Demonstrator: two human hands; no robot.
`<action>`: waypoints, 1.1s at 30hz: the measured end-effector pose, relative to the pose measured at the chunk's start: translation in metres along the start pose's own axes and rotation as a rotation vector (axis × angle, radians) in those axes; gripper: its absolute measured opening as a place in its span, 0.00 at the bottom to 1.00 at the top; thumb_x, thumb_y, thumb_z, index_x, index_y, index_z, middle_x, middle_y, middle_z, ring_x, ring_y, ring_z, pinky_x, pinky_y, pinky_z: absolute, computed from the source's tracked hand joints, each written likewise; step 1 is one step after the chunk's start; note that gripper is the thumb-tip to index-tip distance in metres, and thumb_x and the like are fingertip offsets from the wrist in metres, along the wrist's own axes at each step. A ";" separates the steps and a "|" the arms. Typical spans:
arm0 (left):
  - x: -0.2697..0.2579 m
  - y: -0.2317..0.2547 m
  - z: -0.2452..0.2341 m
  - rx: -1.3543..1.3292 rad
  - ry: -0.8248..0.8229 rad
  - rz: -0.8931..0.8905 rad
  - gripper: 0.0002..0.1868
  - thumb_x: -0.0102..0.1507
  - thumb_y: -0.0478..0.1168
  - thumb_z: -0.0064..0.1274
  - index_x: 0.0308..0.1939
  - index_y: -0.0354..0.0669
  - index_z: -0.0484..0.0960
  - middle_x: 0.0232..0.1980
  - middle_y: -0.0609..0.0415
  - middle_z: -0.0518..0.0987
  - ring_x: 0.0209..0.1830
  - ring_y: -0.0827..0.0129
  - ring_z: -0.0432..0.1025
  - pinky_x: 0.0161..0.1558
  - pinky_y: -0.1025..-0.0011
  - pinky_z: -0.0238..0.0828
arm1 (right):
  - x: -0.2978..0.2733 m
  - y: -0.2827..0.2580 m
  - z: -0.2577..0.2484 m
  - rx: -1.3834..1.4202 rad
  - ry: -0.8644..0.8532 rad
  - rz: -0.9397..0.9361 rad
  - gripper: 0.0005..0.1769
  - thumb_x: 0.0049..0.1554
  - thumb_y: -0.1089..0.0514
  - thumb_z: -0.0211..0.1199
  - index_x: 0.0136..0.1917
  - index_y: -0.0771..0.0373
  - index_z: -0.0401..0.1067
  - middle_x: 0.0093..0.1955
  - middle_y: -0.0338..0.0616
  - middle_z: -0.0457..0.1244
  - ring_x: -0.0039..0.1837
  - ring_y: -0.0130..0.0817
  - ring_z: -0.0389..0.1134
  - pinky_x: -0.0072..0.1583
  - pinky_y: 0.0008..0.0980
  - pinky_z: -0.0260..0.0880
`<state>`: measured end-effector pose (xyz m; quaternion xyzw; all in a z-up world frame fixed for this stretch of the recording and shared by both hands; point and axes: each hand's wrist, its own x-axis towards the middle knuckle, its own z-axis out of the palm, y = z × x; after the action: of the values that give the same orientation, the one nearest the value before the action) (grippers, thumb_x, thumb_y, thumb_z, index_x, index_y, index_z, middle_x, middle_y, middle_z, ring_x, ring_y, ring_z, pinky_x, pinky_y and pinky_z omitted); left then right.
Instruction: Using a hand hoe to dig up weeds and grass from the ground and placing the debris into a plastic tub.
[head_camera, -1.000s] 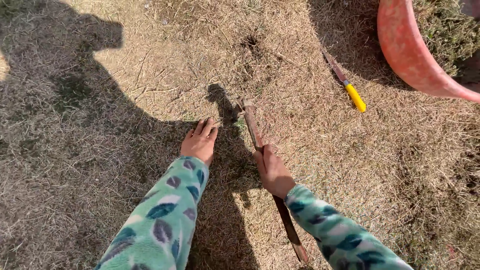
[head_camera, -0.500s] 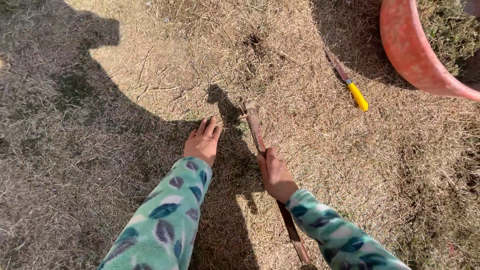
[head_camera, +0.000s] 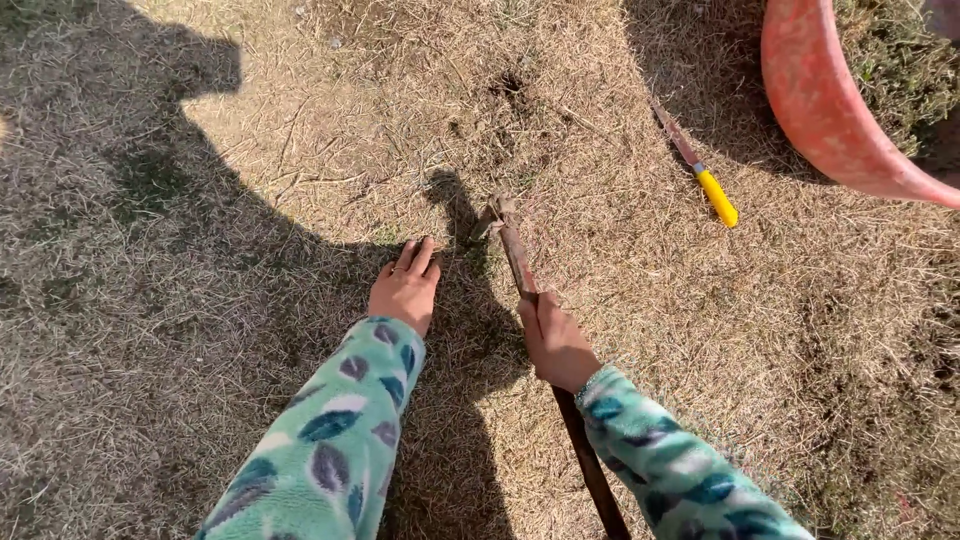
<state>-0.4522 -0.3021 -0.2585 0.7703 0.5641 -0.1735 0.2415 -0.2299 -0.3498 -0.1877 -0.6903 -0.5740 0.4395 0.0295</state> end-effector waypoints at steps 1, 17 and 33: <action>0.002 0.003 -0.004 -0.005 0.003 -0.008 0.33 0.67 0.32 0.40 0.77 0.52 0.58 0.85 0.54 0.37 0.83 0.54 0.39 0.75 0.54 0.48 | 0.006 0.004 -0.008 -0.006 -0.004 -0.007 0.26 0.71 0.42 0.34 0.57 0.65 0.62 0.34 0.52 0.66 0.32 0.38 0.70 0.35 0.32 0.73; -0.002 -0.004 -0.018 -0.051 -0.008 -0.009 0.34 0.69 0.32 0.39 0.78 0.60 0.56 0.85 0.60 0.38 0.84 0.58 0.38 0.74 0.54 0.52 | 0.008 -0.027 -0.012 -0.232 -0.016 0.149 0.32 0.67 0.31 0.31 0.63 0.57 0.60 0.48 0.55 0.67 0.53 0.49 0.73 0.54 0.49 0.75; 0.032 -0.009 0.019 -0.006 -0.019 -0.011 0.34 0.68 0.32 0.38 0.77 0.64 0.59 0.85 0.62 0.42 0.83 0.60 0.42 0.73 0.52 0.53 | -0.005 -0.025 -0.013 -0.103 -0.061 0.151 0.32 0.65 0.30 0.36 0.59 0.59 0.61 0.43 0.52 0.70 0.43 0.43 0.76 0.52 0.45 0.78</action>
<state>-0.4513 -0.2852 -0.2929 0.7648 0.5665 -0.1805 0.2482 -0.2404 -0.3390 -0.1634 -0.7183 -0.5430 0.4312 -0.0569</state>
